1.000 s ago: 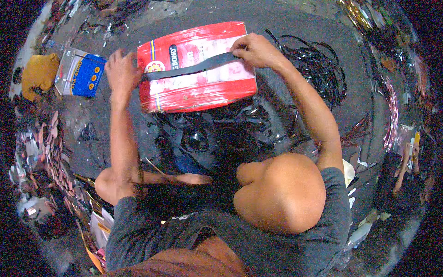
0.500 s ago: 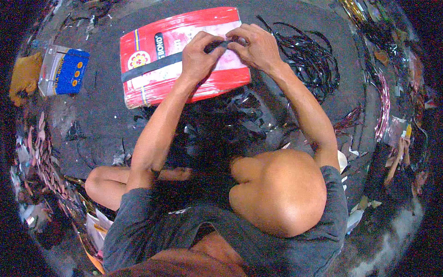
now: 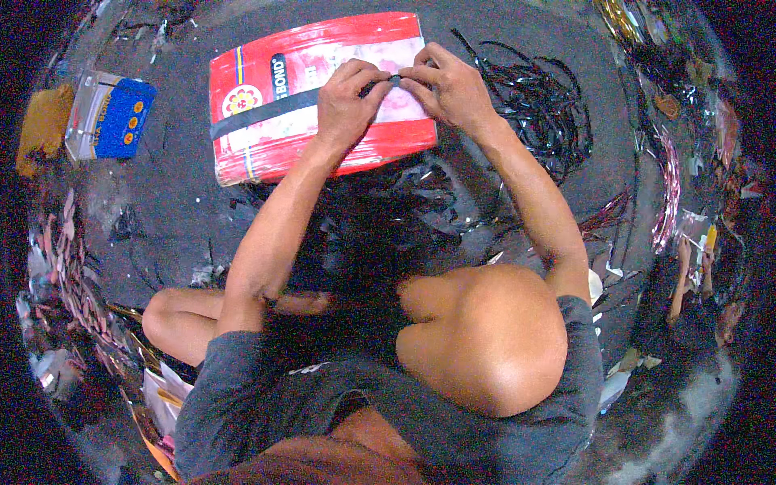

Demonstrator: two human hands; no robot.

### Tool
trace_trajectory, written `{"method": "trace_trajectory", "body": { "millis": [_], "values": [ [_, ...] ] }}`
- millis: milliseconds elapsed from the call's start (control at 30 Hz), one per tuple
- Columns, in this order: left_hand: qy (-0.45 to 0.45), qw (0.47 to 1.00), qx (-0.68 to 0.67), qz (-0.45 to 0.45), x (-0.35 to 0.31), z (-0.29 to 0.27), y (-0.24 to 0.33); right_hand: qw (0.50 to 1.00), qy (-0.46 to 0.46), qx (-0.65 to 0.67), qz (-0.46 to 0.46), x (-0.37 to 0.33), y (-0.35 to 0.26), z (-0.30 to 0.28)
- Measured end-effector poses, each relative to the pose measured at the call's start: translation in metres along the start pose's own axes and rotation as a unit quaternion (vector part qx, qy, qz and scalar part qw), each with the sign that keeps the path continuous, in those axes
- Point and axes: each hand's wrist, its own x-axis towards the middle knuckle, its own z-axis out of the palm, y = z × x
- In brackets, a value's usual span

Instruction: The person wraps a red and white box with black plastic straps. They repeatedly pull straps from a pile, wrap them around the box, and secure them by hand.

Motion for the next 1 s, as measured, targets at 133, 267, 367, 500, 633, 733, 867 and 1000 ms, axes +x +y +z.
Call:
{"method": "trace_trajectory", "body": {
  "millis": [133, 267, 367, 500, 633, 733, 867, 1000],
  "values": [
    [-0.015, 1.000, -0.005, 0.003, 0.002, -0.006, -0.001, 0.999, -0.021, -0.005, -0.027, 0.000, 0.001, -0.003],
    [-0.022, 0.999, -0.041, -0.020, 0.006, -0.007, 0.003, 0.999, -0.015, 0.043, -0.021, 0.000, 0.007, -0.004],
    [-0.024, 0.998, -0.050, -0.032, 0.006, -0.007, 0.003, 0.997, 0.002, 0.073, 0.008, 0.000, 0.008, 0.000],
    [-0.029, 0.998, -0.039, -0.030, 0.004, -0.006, 0.000, 0.997, 0.030, 0.077, 0.003, -0.001, 0.010, 0.006],
    [-0.021, 0.999, -0.022, -0.024, 0.004, -0.004, 0.000, 0.996, 0.049, 0.074, 0.007, -0.001, 0.011, 0.008],
    [-0.018, 0.999, -0.013, -0.032, 0.005, -0.003, 0.001, 0.993, 0.069, 0.082, 0.039, -0.001, 0.015, 0.016],
    [0.002, 1.000, 0.023, -0.009, 0.008, 0.002, -0.001, 0.980, 0.096, 0.123, 0.121, -0.003, 0.015, 0.027],
    [-0.049, 0.997, 0.034, -0.039, 0.014, -0.001, 0.003, 0.931, 0.094, 0.257, 0.240, -0.002, 0.018, 0.034]
  ]
}}
